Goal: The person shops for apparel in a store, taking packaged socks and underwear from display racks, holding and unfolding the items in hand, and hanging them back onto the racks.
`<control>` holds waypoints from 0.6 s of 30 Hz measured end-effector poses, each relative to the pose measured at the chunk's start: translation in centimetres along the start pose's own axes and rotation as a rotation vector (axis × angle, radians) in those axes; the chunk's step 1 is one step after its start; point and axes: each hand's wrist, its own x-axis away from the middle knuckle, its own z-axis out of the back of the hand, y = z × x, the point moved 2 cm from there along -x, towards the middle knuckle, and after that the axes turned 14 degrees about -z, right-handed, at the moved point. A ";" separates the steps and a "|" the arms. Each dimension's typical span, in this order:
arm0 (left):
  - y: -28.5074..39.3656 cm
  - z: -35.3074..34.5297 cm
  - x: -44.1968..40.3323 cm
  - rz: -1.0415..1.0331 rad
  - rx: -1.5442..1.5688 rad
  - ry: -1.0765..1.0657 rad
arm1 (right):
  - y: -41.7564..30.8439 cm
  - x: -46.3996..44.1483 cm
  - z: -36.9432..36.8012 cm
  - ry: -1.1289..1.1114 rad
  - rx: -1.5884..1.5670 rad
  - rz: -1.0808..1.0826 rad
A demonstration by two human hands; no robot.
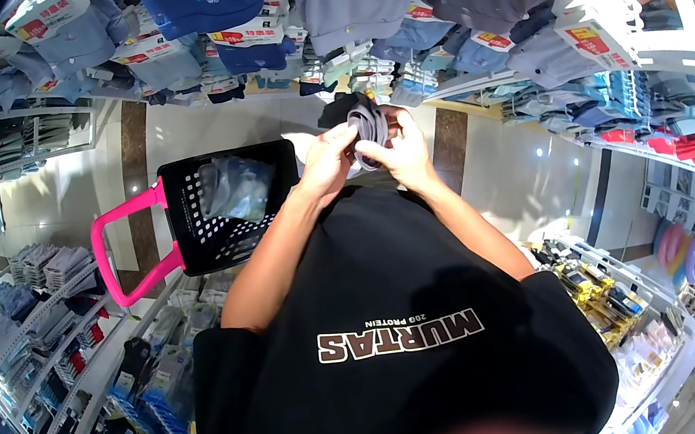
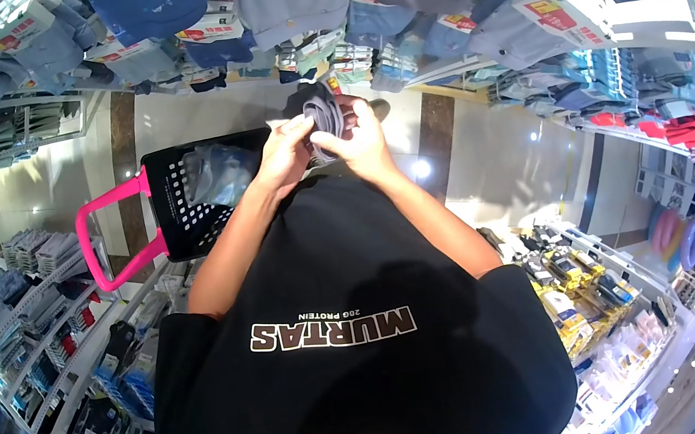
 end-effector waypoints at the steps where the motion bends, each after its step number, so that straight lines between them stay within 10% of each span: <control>1: 0.1 0.2 -0.1 0.014 -0.007 -0.028 | -0.2 0.2 0.0 0.108 0.225 0.089; 18: 0.6 0.7 0.5 0.011 0.042 0.230 | 0.4 -1.1 0.7 0.158 0.133 0.072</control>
